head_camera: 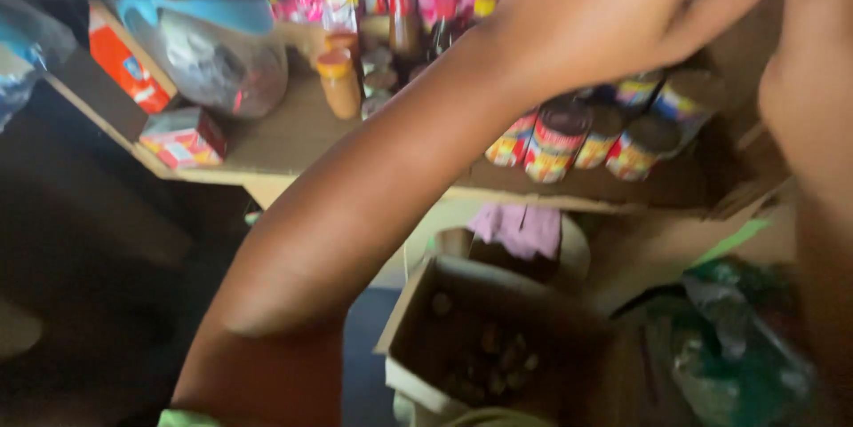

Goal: The recorder organizes canned food products on a grocery store shelf, taking them from a cardboard box on the floor and neatly stacking them on the store display shelves.

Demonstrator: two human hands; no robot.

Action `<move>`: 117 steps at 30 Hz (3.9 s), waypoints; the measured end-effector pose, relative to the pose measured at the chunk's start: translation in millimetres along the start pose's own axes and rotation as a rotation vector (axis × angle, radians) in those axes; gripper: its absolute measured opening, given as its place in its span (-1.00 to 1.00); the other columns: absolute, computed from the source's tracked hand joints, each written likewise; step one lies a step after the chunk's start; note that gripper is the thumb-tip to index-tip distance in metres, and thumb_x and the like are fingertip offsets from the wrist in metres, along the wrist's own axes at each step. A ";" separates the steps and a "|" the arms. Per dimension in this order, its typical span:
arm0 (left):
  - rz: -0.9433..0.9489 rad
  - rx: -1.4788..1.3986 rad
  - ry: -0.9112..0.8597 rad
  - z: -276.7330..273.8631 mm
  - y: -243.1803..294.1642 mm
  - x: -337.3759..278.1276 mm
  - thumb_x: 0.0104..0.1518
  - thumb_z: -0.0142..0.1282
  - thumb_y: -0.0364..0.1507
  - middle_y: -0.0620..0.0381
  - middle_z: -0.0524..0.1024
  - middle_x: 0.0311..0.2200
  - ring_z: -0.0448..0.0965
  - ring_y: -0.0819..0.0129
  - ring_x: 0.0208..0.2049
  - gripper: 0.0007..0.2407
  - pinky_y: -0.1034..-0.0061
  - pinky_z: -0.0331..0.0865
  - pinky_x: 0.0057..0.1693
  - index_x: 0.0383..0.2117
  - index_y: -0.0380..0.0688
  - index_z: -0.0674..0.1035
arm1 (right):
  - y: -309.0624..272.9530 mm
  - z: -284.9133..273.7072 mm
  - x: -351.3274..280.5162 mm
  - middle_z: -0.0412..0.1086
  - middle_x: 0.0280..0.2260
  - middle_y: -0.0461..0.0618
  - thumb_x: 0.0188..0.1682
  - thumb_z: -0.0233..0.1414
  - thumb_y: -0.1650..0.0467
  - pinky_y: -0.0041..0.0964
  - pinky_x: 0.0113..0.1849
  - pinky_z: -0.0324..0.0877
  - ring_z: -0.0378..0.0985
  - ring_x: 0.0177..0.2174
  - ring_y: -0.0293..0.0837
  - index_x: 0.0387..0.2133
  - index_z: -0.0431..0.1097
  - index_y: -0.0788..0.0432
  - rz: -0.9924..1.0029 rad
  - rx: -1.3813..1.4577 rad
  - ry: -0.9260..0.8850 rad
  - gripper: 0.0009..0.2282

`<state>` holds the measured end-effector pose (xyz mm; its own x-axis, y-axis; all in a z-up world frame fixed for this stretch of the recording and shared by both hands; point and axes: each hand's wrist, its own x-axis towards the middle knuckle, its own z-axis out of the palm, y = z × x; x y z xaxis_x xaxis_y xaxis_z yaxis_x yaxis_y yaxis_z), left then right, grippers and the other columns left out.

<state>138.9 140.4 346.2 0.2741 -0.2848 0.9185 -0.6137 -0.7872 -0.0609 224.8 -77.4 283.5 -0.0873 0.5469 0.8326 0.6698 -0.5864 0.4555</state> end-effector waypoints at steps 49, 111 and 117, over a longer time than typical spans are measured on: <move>-1.094 -0.498 0.241 2.7 18.4 -325.4 -0.03 0.33 -0.56 0.04 0.58 -0.10 0.59 0.39 -0.10 -0.45 0.52 0.57 -0.08 0.18 -0.25 0.43 | -206.7 37.3 -46.2 0.26 0.10 -0.07 0.05 0.25 0.65 -0.32 0.13 0.40 0.38 0.08 -0.22 0.08 0.24 0.19 0.795 1.418 0.172 -0.59; -0.428 0.393 -0.079 50.3 -50.5 149.2 0.07 0.11 -0.38 -0.21 0.59 -0.21 0.66 -0.13 -0.24 -0.81 0.07 0.52 -0.04 -0.28 -0.20 0.62 | 172.0 15.8 231.0 0.56 -0.22 0.02 -0.22 0.34 0.53 -0.32 -0.30 0.57 0.66 -0.28 -0.22 0.17 0.24 0.27 0.704 1.133 0.159 -0.37; -0.484 0.335 -0.049 46.7 -43.4 151.8 0.06 0.15 -0.39 -0.22 0.58 -0.20 0.65 -0.14 -0.22 -0.81 0.08 0.52 -0.04 -0.27 -0.21 0.60 | 170.7 46.2 223.0 0.56 -0.23 0.06 -0.18 0.32 0.52 -0.27 -0.31 0.50 0.61 -0.30 -0.18 0.14 0.37 0.26 0.787 1.149 0.072 -0.45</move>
<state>241.8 105.8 470.1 0.5038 0.1309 0.8539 -0.1449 -0.9616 0.2329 353.7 -28.0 532.3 0.5767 0.2539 0.7765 0.7804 0.1102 -0.6155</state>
